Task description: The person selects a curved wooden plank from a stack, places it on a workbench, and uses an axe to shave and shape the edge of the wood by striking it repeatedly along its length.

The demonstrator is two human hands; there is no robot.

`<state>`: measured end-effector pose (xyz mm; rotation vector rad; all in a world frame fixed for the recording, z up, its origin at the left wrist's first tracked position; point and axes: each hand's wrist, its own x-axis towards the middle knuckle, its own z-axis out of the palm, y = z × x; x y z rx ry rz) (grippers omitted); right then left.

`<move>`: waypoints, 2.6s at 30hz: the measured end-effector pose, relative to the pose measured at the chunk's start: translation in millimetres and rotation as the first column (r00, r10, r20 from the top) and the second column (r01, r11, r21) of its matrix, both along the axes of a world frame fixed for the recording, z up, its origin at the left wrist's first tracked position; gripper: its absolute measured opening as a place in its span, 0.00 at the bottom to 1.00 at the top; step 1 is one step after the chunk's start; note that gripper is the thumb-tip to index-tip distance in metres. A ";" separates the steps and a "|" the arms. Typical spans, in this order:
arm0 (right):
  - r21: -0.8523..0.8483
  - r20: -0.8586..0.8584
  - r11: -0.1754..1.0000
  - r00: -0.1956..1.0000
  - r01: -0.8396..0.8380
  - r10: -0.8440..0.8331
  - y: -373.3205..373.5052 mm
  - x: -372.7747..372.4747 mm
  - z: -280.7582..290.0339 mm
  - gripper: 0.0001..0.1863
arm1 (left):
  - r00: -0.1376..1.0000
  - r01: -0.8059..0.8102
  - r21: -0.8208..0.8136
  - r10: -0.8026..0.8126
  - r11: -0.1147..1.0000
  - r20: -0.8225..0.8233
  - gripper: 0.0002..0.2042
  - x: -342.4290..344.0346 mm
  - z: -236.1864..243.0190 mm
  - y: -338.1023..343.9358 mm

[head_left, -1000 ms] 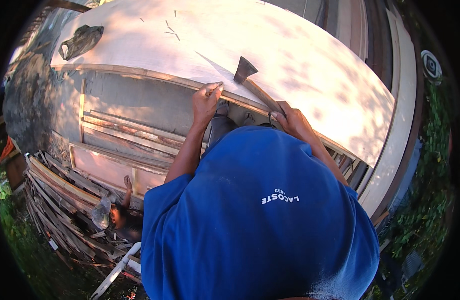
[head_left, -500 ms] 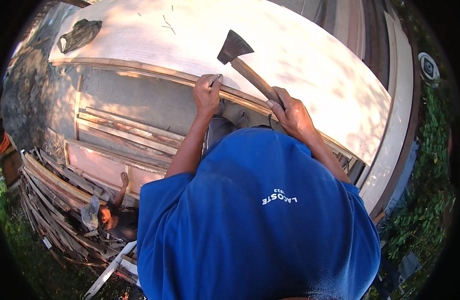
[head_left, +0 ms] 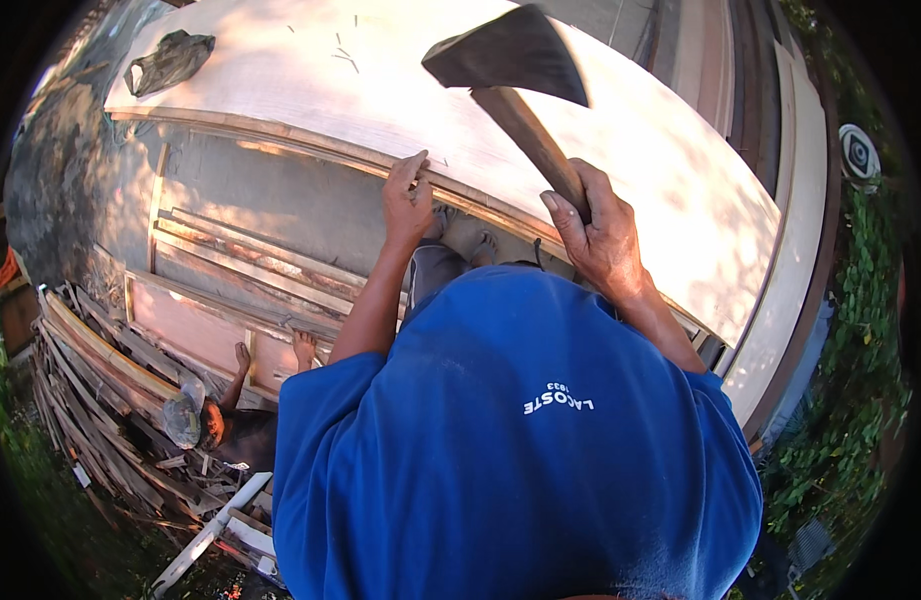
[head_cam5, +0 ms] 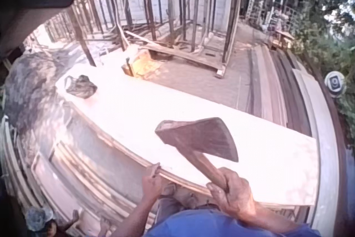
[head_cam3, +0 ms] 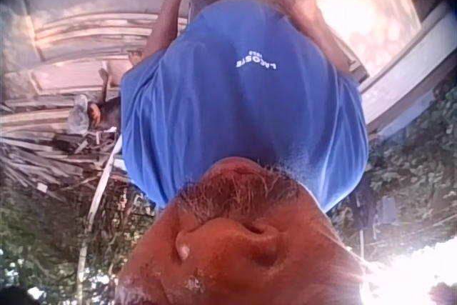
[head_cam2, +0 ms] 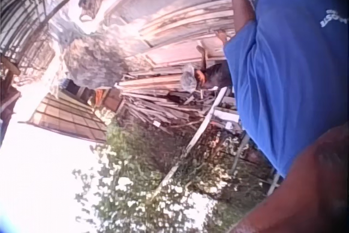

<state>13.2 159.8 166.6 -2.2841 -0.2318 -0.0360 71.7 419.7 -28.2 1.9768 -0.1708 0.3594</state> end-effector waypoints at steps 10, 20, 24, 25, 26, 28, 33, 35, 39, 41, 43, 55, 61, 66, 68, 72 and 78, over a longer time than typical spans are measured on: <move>-0.347 -0.469 0.913 0.883 -0.214 0.029 -27.6 20.3 -62.5 0.18 | 0.953 -0.304 0.217 0.299 0.928 0.057 0.14 -2.9 -8.7 52.3; -0.104 -0.557 0.994 0.825 0.042 -0.093 -18.6 1.1 -97.7 0.23 | 0.974 -0.215 0.541 0.139 0.813 0.180 0.15 152.6 25.4 90.9; -0.077 -0.570 0.986 0.805 0.146 -0.163 -15.4 0.4 -103.6 0.22 | 0.992 -0.111 0.735 0.123 0.669 0.037 0.11 211.8 38.0 77.2; -0.073 -0.580 0.982 0.793 0.174 -0.184 -13.3 0.3 -102.0 0.22 | 0.978 -0.054 0.830 0.199 0.555 -0.069 0.09 220.3 42.9 69.1; -0.071 -0.573 0.984 0.800 0.164 -0.175 -8.8 2.7 -102.0 0.22 | 0.976 -0.067 0.830 0.209 0.554 -0.060 0.09 227.1 33.4 76.8; -0.079 -0.548 0.985 0.819 0.153 -0.171 -0.1 10.8 -105.3 0.22 | 0.959 -0.140 0.837 0.284 0.529 -0.020 0.12 243.6 13.1 94.3; -0.096 -0.534 0.964 0.805 0.249 -0.261 48.3 36.1 -81.7 0.20 | 0.990 0.136 0.892 -0.022 0.430 -0.140 0.07 262.1 36.9 98.5; -0.134 -0.529 0.956 0.797 0.260 -0.291 73.2 51.2 -74.5 0.20 | 0.968 0.220 0.878 -0.203 0.424 -0.145 0.07 265.0 47.1 119.3; -0.035 -0.583 0.941 0.758 0.337 -0.293 137.4 95.5 -64.8 0.19 | 0.958 0.284 0.749 -0.148 0.599 -0.245 0.09 263.9 45.5 189.8; -0.023 -0.520 0.954 0.811 0.299 -0.267 168.1 113.7 -65.0 0.19 | 0.977 0.187 0.615 -0.082 0.766 -0.195 0.11 269.2 44.3 241.3; 0.003 -0.546 0.962 0.806 0.273 -0.227 203.6 136.6 -57.3 0.19 | 0.981 -0.012 0.285 0.067 0.958 -0.184 0.14 274.4 44.8 304.3; 0.044 -0.434 0.986 0.886 -0.161 0.164 388.7 276.2 -62.8 0.20 | 0.732 -0.668 -0.047 0.644 0.743 -0.221 0.12 374.4 -16.6 570.4; 0.019 -0.453 0.962 0.856 -0.273 0.252 443.1 316.1 -53.8 0.19 | 0.768 -0.631 -0.037 0.617 0.775 -0.172 0.14 383.8 -30.6 606.1; -0.034 -0.373 0.943 0.880 -0.330 0.294 483.0 346.8 -56.2 0.20 | 0.828 -0.561 -0.200 0.538 0.804 -0.158 0.13 388.3 -27.4 605.5; -0.041 -0.363 0.935 0.877 -0.353 0.315 503.9 360.4 -48.9 0.21 | 0.840 -0.542 -0.207 0.525 0.814 -0.135 0.14 389.4 -28.9 605.6; -0.070 -0.240 0.926 0.907 -0.372 0.346 535.8 383.1 -45.6 0.21 | 0.851 -0.522 -0.129 0.503 0.843 -0.154 0.12 389.4 -27.4 596.0; -0.089 -0.072 0.937 0.941 -0.337 0.331 589.9 408.0 -53.7 0.20 | 0.899 -0.437 -0.018 0.438 0.899 0.017 0.09 388.9 -24.5 591.0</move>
